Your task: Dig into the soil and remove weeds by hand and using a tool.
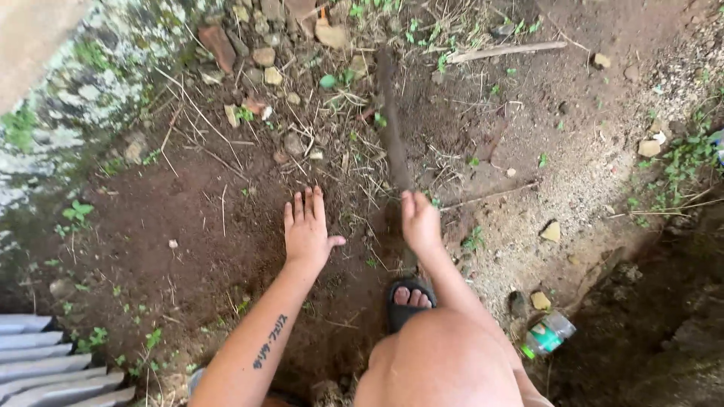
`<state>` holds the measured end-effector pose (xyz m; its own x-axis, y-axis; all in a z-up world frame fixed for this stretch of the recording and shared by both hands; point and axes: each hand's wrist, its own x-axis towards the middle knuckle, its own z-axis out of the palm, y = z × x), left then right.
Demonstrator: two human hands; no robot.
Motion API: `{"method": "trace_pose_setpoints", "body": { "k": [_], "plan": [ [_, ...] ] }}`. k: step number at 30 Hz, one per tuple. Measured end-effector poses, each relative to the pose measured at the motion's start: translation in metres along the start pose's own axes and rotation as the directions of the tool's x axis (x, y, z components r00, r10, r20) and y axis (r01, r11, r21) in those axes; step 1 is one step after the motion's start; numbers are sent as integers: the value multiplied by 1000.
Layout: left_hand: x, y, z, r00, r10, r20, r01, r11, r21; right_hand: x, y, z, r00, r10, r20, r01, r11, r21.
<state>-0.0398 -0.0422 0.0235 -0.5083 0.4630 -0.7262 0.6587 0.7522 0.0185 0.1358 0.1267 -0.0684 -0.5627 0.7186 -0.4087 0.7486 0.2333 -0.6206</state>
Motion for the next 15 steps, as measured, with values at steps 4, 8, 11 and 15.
{"method": "trace_pose_setpoints", "body": {
  "k": [4, 8, 11, 15],
  "plan": [
    [2, 2, 0, 1000, -4, 12, 4, 1000, 0, 17, 59, -17, 994, 57, -93, -20, 931, 364],
    [2, 4, -1, 1000, 10, 15, -10, 1000, 16, 20, 16, -32, 941, 336, -48, -286, 861, 421],
    [1, 5, -6, 1000, 7, 27, -7, 1000, 1, 13, -22, -11, 937, 322, 137, -343, 924, 170],
    [-5, 4, -10, 1000, -11, -3, 10, 993, -119, 5, -47, -1, 960, 29, 279, -52, 996, 74]
  ]
}}
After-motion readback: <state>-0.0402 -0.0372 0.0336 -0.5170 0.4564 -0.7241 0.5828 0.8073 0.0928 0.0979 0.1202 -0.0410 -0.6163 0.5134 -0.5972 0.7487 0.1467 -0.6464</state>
